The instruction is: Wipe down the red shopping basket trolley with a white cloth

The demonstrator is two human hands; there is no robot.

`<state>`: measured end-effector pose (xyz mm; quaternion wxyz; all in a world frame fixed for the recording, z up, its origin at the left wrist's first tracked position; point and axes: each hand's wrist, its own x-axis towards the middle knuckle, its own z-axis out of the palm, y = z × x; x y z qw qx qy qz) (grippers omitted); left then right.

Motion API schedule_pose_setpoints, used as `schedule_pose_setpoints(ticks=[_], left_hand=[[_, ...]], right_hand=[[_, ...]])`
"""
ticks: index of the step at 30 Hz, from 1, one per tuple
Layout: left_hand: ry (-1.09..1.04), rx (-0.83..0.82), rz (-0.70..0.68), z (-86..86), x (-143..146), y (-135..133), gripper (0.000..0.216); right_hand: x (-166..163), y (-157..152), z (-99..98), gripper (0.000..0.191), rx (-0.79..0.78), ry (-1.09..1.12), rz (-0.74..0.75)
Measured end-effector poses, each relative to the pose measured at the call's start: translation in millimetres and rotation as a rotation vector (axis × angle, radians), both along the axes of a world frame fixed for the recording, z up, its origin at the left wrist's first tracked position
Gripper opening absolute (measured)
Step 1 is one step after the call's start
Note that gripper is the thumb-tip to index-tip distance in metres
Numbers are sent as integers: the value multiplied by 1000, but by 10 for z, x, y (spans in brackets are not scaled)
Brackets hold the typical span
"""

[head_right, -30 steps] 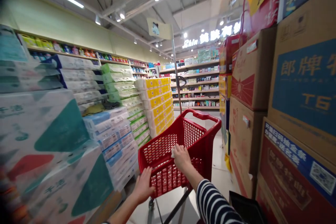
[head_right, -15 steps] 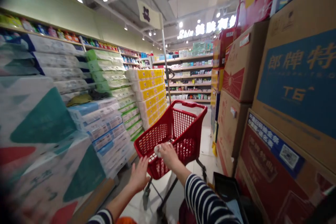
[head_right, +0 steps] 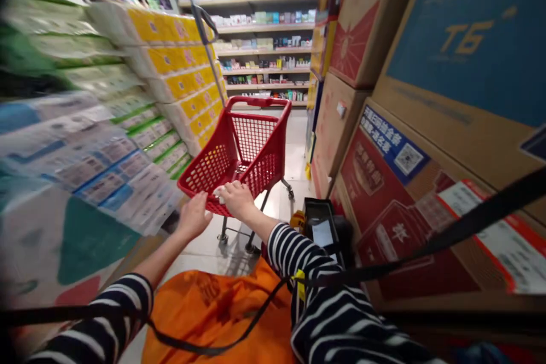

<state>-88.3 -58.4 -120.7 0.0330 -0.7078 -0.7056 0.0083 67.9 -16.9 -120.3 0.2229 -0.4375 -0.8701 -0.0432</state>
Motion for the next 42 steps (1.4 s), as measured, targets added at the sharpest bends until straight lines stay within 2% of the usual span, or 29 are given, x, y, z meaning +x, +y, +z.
schedule_pose_setpoints(ticks=[4, 8, 12, 14, 17, 21, 25, 28, 30, 33, 39, 42], left_hand=[[98, -41, -36, -96, -109, 79, 65], [78, -24, -70, -97, 41, 46, 63], [16, -12, -149, -27, 115, 87, 59], [-6, -11, -110, 1, 50, 129, 57], [-17, -34, 34, 10, -109, 165, 62], [-16, -76, 11, -25, -180, 143, 69], [-19, -76, -19, -43, -96, 110, 67], [-20, -86, -55, -28, -86, 126, 64], [-23, -73, -63, -15, -107, 158, 62], [-30, -62, -33, -1, -131, 209, 62], [-28, -47, -83, 5, -42, 235, 62], [-35, -52, -123, -11, 52, 226, 65]], right_hand=[[68, 34, 38, 25, -73, 31, -188], [-44, 91, 76, 31, -106, 61, -286], [-188, 69, 64, 28, -103, 56, -214], [-132, 46, 29, 25, -86, 60, -179], [99, 59, -62, 28, -49, 93, -190], [250, 157, -218, 31, -52, 174, -185], [-93, 210, -326, 32, -55, 228, -136], [-418, 232, -342, 34, -43, 166, -13], [-501, 238, -321, 35, -28, 99, 38], [-325, 236, -246, 35, -37, 30, -12], [441, 283, -85, 41, -101, 19, -213], [459, 313, -124, 37, -92, 75, -240]])
